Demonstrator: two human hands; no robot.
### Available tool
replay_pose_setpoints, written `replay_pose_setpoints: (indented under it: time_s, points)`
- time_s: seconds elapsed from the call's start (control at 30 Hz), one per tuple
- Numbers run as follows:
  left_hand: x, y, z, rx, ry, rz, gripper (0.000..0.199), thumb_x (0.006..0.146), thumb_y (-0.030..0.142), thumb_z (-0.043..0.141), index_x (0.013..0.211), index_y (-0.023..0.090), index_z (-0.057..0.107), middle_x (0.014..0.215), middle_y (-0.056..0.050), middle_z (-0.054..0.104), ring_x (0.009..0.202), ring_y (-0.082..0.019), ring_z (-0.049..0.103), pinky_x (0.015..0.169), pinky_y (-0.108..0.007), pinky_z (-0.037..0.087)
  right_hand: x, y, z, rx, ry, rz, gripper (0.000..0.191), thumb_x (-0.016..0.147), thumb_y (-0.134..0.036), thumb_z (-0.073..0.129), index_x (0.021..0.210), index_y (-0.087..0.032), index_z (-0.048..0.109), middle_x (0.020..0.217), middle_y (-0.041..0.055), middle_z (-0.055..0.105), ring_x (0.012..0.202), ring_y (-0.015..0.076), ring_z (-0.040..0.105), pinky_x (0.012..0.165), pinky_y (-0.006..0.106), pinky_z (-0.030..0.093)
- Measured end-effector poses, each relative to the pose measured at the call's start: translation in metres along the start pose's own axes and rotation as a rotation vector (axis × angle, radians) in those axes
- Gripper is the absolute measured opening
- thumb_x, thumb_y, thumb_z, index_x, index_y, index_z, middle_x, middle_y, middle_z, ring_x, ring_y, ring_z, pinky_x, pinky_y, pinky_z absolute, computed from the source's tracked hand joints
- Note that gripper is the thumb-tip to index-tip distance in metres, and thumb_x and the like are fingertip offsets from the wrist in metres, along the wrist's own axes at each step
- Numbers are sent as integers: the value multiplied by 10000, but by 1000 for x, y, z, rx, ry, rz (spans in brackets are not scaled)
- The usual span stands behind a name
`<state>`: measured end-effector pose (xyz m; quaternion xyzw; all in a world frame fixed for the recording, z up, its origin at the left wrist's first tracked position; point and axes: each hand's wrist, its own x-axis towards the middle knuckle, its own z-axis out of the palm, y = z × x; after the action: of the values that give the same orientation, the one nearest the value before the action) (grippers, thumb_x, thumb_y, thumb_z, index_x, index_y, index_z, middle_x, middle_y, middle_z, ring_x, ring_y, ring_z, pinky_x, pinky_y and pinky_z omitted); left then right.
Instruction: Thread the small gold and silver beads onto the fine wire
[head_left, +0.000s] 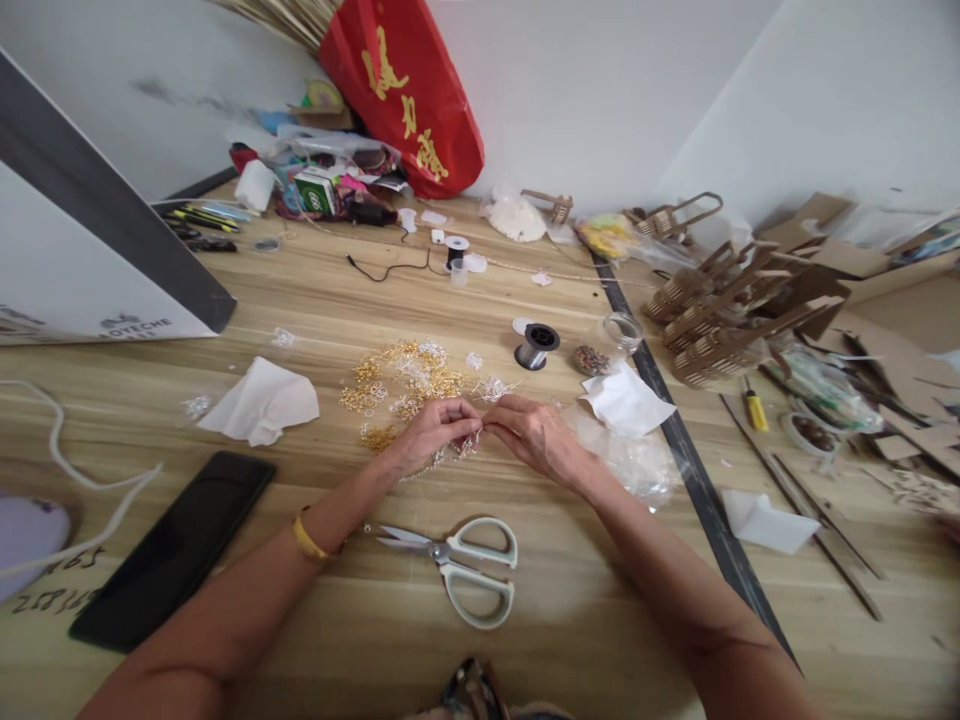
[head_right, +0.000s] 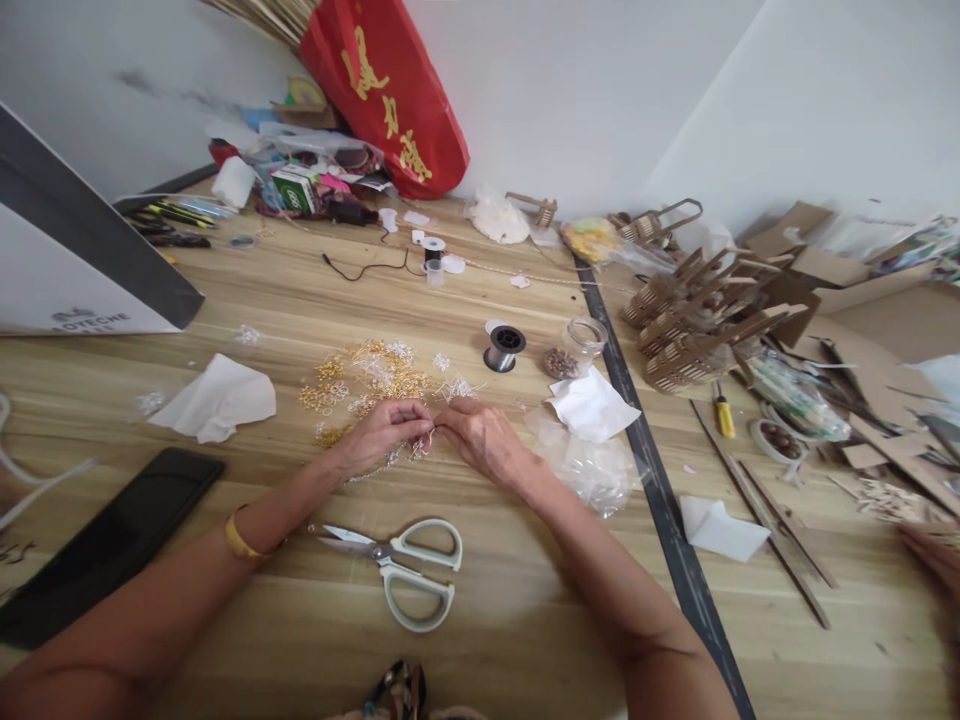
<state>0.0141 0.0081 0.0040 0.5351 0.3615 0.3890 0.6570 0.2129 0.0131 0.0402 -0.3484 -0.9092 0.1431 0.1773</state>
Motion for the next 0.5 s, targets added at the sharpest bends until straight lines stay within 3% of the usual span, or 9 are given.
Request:
replay_pose_setpoints:
  time_s: [0.27,0.5]
  points:
    - [-1,5,1,48,7,-13,288,754,389,723,762,112,643,641,-27,645,590,-106,567,598,-239,431,2,3,-2,150,16,39,161,942,-222,521,917,-174,673,854,56,657,737,140,609,668,245,447]
    - [0,1,-1,95,30,-16,263,755,366,721,744,114,649,640,-30,654,598,-112,585,611,-242,450,3,9,0,317,106,107,190,924,-304,549,855,-158,651,809,43,649,693,122,576,631,237,447]
